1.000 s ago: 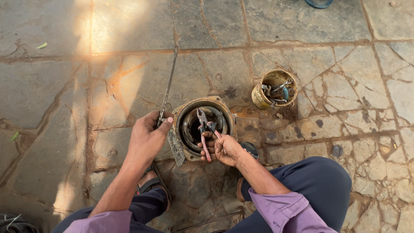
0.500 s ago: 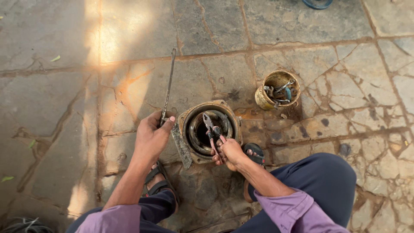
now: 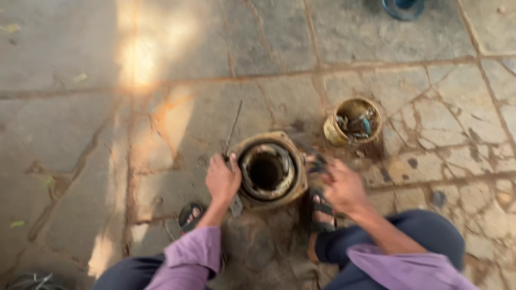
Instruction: The person sits on the ground extracting old copper windings from an electric motor stator. They use pliers to grip and pull wire bundles out of the stator slots, occasionally prying with a long file-like tool, and hold the stator steady while working wire loose around the ring.
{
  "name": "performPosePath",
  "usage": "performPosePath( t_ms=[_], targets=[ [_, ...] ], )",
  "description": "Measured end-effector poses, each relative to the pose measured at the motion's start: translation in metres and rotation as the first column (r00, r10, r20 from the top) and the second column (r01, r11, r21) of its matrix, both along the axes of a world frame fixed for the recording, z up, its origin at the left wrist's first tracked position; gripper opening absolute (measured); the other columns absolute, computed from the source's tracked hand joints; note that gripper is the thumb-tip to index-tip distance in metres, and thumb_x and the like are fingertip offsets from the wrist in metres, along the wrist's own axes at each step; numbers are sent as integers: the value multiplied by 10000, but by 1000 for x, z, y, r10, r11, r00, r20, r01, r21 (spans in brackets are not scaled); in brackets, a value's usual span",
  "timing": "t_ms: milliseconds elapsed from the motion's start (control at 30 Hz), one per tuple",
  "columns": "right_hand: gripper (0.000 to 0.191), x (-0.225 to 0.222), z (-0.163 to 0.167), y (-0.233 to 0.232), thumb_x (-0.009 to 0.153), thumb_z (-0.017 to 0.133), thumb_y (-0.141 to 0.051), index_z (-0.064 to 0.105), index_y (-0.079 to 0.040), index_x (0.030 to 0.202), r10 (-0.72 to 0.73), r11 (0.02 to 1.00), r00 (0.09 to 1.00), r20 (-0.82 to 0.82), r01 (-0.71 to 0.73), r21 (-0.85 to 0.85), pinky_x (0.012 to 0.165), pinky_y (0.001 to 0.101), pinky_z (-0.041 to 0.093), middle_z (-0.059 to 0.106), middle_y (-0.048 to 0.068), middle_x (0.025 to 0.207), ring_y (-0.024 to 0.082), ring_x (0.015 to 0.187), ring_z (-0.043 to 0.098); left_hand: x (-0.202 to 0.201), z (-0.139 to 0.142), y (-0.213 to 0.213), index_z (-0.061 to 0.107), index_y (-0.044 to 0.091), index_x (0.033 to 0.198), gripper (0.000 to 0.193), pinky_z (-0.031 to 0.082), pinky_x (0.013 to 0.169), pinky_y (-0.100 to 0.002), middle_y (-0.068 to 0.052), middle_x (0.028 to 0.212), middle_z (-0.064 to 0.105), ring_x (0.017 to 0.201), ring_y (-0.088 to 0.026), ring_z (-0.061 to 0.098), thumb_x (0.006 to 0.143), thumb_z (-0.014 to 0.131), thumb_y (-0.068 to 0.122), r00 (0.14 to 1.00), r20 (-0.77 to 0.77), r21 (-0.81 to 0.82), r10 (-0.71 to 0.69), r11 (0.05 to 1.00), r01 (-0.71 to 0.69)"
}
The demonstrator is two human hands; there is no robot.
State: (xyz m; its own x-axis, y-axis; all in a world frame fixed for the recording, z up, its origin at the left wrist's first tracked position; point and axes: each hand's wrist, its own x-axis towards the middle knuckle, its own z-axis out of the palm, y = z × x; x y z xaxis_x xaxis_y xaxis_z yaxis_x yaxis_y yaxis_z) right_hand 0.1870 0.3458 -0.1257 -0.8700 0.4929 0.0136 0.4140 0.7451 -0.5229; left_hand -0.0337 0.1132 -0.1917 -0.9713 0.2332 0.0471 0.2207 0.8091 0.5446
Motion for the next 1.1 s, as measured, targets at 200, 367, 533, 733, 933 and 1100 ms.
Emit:
performPosePath(
  t_ms=[200,367,533,733,933,1100],
  targets=[
    [286,-1,-14,44,879,595,-61,779,-26,1095,-202,817,883,423,391,-424,622,330,549,800,246,912,247,720,734,16,-16,-3,713,72,1103,301,544,801,-508,-168,1116,707,976,-399,678,1030,550,313,995,-92,172,39,985,-23],
    [627,-21,-28,18,677,498,89,690,-109,1240,-223,252,900,374,424,-870,618,298,575,674,69,986,177,754,682,2,32,-35,769,261,1153,272,573,767,-471,-109,996,759,873,-351,726,965,602,365,987,62,-103,-149,983,155],
    [407,-50,-28,-2,829,581,-73,693,-147,1213,-228,528,900,371,435,-730,676,366,524,660,60,926,197,763,635,-25,88,-68,749,395,1198,271,585,781,-458,-97,966,770,870,-337,739,961,620,425,932,302,-357,-202,882,307],
    [239,-92,-45,-35,1000,615,-372,727,-186,1101,-497,828,816,294,547,-120,842,516,520,678,123,965,340,917,662,-32,108,-72,765,390,1187,271,585,816,-455,-92,964,779,902,-334,738,947,640,373,915,320,-392,-246,845,364],
    [212,-105,-59,-66,935,661,-262,715,-147,1106,-701,713,697,-150,689,-127,831,543,480,625,132,1092,387,1008,620,-44,91,-69,778,349,1159,271,579,844,-458,-94,988,777,950,-341,732,912,668,338,902,343,-400,-263,828,394],
    [160,-101,-65,-69,984,692,-251,686,-111,1063,-710,704,692,-128,696,-143,877,503,489,624,123,1104,360,1023,631,-64,54,-74,814,267,1114,254,574,780,-468,-93,931,756,896,-316,725,900,711,356,830,524,-290,-189,877,383]
  ],
)
